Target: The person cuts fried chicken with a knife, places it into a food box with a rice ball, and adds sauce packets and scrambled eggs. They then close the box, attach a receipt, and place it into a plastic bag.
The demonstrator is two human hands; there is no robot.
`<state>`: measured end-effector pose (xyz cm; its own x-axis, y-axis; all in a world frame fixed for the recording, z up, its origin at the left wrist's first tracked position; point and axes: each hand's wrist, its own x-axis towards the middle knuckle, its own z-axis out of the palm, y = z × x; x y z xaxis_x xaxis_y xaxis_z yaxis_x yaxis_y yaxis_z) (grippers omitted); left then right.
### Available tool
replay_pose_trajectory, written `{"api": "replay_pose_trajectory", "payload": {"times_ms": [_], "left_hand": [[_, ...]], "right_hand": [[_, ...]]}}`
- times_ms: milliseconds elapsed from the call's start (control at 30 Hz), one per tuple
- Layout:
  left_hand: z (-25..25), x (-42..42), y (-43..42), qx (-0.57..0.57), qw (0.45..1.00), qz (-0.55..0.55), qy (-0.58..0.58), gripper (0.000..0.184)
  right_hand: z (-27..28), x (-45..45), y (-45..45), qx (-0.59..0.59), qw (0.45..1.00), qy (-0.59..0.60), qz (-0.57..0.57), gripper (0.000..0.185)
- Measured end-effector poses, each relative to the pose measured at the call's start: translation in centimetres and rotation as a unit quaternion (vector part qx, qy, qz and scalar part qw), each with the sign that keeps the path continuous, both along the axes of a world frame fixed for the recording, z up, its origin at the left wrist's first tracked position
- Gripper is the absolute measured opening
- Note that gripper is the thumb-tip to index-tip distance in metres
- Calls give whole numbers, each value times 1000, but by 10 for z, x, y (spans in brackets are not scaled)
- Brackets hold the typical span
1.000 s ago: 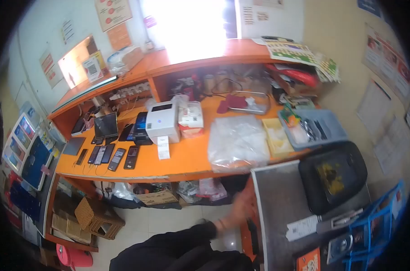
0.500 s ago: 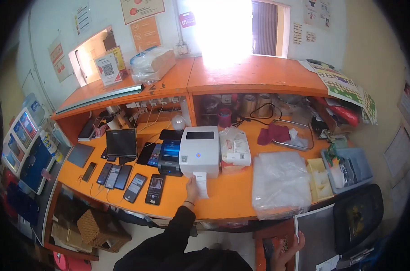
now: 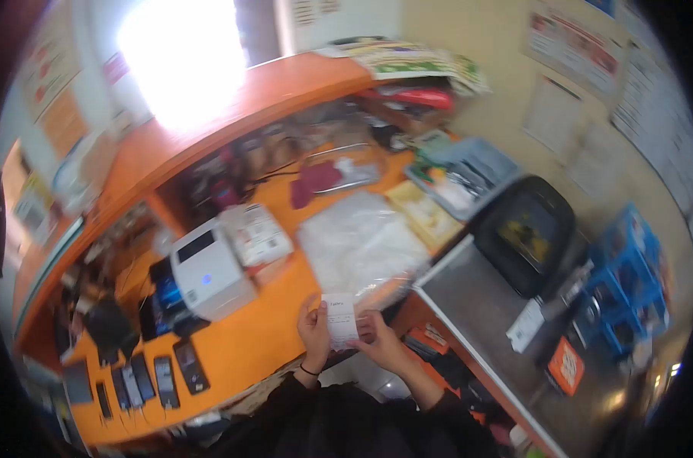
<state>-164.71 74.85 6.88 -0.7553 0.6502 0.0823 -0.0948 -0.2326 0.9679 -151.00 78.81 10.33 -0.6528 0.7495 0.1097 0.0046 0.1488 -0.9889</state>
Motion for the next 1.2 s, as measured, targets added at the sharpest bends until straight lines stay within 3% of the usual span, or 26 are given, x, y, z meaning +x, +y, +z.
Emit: {"api": "replay_pose_trajectory", "payload": {"times_ms": [100,200,300,333,400,433,500,533,633,667,800,900,933,1033,1067,1167,1200], "left_hand": [[42,36,20,49,977,-187,-91,31],[68,74,32,81,902,-422,-33,40],[62,118,50,-12,806,-587,71,49],[75,141,52,-14,801,-595,57,41],[70,178,66,-23,772,-617,153,34],[74,200,71,-25,755,-624,200,30],[87,247,71,0,746,-641,180,21],[88,268,73,17,728,-657,197,19],[84,326,78,25,695,-680,232,17],[81,343,80,19,690,-682,241,16],[58,396,83,-37,650,-704,284,16],[31,418,88,-69,654,-740,142,16],[26,421,92,-61,689,-701,174,20],[21,434,100,37,771,-547,326,20],[12,437,108,58,780,-520,343,25],[-48,447,141,-32,832,-487,263,33],[-84,447,155,3,812,-487,320,39]], "right_hand": [[-1,31,9,-81,987,106,-89,41],[28,88,12,-156,942,216,-201,36],[43,152,5,-140,940,170,-260,29],[50,175,1,-61,954,89,-280,28],[63,224,-7,90,944,-87,-306,25],[63,247,-10,155,920,-116,-340,25],[61,288,-18,275,858,-179,-396,25],[63,310,-19,296,854,-166,-394,21],[65,367,-32,104,921,-143,-346,21],[64,381,-36,99,910,-146,-374,18],[40,429,-54,260,839,-274,-393,20],[4,451,-59,387,797,-269,-379,21],[20,455,-61,390,807,-286,-340,19],[17,448,-61,332,844,-130,-402,18],[23,452,-60,320,850,-98,-407,14],[8,478,-61,58,919,-42,-389,11],[-4,486,-57,81,896,-42,-434,9]]}}
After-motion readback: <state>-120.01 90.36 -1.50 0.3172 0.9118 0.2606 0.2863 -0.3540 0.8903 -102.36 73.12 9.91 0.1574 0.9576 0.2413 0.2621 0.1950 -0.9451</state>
